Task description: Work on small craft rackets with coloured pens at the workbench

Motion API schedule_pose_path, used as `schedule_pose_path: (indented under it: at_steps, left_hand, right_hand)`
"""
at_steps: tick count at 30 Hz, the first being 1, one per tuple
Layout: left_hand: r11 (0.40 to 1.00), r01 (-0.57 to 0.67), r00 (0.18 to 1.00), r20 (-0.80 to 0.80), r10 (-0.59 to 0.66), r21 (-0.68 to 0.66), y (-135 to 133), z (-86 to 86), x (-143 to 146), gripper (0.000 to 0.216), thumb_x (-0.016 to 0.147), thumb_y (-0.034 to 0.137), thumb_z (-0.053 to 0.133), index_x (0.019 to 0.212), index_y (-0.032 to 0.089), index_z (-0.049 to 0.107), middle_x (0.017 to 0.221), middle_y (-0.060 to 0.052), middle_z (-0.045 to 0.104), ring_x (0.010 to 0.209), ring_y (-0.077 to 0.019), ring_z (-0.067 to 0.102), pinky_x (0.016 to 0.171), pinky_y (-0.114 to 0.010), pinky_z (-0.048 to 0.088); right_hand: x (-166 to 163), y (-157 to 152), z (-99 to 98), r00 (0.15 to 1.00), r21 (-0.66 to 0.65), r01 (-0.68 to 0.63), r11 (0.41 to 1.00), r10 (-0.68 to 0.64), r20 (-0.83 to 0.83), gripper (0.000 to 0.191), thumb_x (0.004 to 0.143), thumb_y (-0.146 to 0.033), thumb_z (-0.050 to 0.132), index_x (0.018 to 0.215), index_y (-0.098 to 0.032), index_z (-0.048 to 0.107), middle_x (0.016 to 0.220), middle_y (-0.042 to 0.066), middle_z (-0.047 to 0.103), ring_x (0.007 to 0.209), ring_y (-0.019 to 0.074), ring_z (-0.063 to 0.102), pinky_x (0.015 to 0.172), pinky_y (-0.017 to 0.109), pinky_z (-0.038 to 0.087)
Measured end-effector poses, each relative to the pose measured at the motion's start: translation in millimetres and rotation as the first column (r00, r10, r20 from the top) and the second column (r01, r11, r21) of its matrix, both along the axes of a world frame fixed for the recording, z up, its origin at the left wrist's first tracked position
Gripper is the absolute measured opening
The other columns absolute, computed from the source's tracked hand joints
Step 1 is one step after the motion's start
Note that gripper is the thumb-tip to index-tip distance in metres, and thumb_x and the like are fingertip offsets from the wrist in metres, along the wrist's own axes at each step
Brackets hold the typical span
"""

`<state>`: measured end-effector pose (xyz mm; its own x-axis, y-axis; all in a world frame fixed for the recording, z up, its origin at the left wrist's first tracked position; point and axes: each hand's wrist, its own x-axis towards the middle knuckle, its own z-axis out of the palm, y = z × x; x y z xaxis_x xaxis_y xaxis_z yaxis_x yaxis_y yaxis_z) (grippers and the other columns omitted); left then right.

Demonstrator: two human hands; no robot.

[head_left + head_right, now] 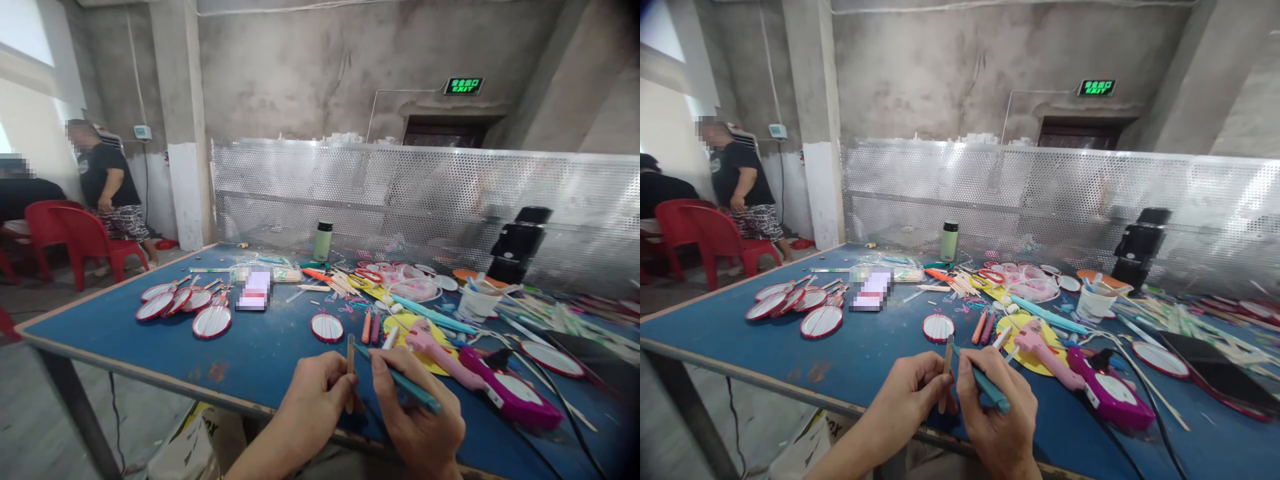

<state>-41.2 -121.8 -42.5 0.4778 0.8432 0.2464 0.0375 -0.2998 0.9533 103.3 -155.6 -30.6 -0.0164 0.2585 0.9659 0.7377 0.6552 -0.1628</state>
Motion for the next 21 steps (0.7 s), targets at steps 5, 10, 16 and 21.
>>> schedule_pose_path:
  at_steps: [5,10,16,21]
  left_hand:
    - [1.000,0.000,1.000,-0.001,0.000,-0.009,-0.3,-1.4,0.1,0.026,0.088,0.038,0.054,0.074,0.017,0.060,0.063,-0.003,0.065,0.059,-0.0154,0.059,0.059,-0.025,0.041]
    - [1.000,-0.002,1.000,-0.008,0.003,0.010,-0.6,0.3,-0.9,0.025,0.088,0.037,0.054,0.072,0.017,0.059,0.062,-0.002,0.064,0.059,-0.0151,0.058,0.058,-0.024,0.040]
    - [1.000,0.008,1.000,-0.009,-0.008,0.011,0.4,0.3,-1.1,0.025,0.089,0.036,0.052,0.075,0.017,0.060,0.065,-0.003,0.066,0.061,-0.0157,0.060,0.060,-0.024,0.041]
    - [0.999,-0.015,0.999,-0.045,0.016,0.033,-0.6,0.9,-1.4,0.024,0.089,0.034,0.052,0.073,0.017,0.059,0.064,-0.002,0.065,0.062,-0.0155,0.060,0.060,-0.024,0.041]
  right_hand:
    - [0.7,0.8,-1.2,1.000,0.007,-0.007,1.000,0.007,-0.003,0.014,0.087,-0.007,0.061,0.089,-0.020,0.064,0.073,-0.002,0.067,0.062,0.0098,0.065,0.066,0.020,0.052]
    - [-0.1,0.7,-0.3,1.000,0.010,0.007,1.000,-0.007,-0.003,0.012,0.087,-0.008,0.061,0.087,-0.020,0.064,0.072,-0.001,0.067,0.061,0.0104,0.065,0.065,0.020,0.053]
    - [-1.8,-0.5,1.8,1.000,0.015,-0.004,1.000,0.004,0.000,0.014,0.086,-0.006,0.061,0.088,-0.020,0.065,0.072,-0.001,0.068,0.061,0.0111,0.065,0.065,0.021,0.054]
    - [-1.8,0.0,1.8,1.000,-0.009,-0.026,1.000,0.026,0.015,0.014,0.087,-0.006,0.061,0.089,-0.020,0.064,0.072,-0.001,0.068,0.062,0.0103,0.065,0.065,0.020,0.053]
